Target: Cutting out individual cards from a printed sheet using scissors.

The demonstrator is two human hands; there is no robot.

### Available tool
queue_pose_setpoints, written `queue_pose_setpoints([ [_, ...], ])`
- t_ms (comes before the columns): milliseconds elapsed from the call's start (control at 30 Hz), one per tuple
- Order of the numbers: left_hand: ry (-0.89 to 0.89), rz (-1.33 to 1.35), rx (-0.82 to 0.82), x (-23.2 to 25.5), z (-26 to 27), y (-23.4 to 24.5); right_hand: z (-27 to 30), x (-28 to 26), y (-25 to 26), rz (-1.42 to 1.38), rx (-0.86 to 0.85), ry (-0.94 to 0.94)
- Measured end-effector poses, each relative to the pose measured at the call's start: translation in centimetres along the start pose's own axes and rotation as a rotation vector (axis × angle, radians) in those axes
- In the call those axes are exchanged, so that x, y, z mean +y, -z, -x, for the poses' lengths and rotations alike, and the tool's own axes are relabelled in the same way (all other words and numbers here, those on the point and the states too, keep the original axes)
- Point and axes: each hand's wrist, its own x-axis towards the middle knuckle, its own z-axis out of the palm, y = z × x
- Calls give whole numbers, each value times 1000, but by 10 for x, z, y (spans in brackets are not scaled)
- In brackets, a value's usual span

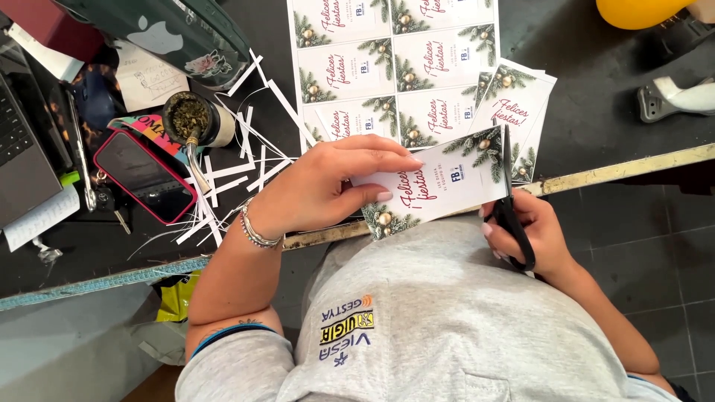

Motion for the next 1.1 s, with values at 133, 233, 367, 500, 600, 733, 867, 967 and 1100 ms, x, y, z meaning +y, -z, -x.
queue_pose_setpoints([
  [133,7,-2,1,1,0,-1,0,2,0,5,-1,9],
  [233,3,-2,1,1,-1,-1,0,2,-1,2,1,11],
  [367,8,3,-8,0,-1,0,0,-2,-5,-2,7,-2],
  [500,8,-3,-7,2,-2,0,0,-3,-5,12,11,-8],
  [600,10,-4,-7,1,-1,1,-1,-6,-8,42,17,-17],
  [733,-3,3,4,-2,0,0,-1,-4,-6,50,30,-34],
  [867,-21,-5,6,-5,2,1,0,7,-5,32,44,-52],
  [967,-24,-27,-35,-6,1,5,-1,35,-3,-1,87,-61],
  [1100,24,-163,-28,-27,1,5,-19,41,-10,-85,28,-95],
])
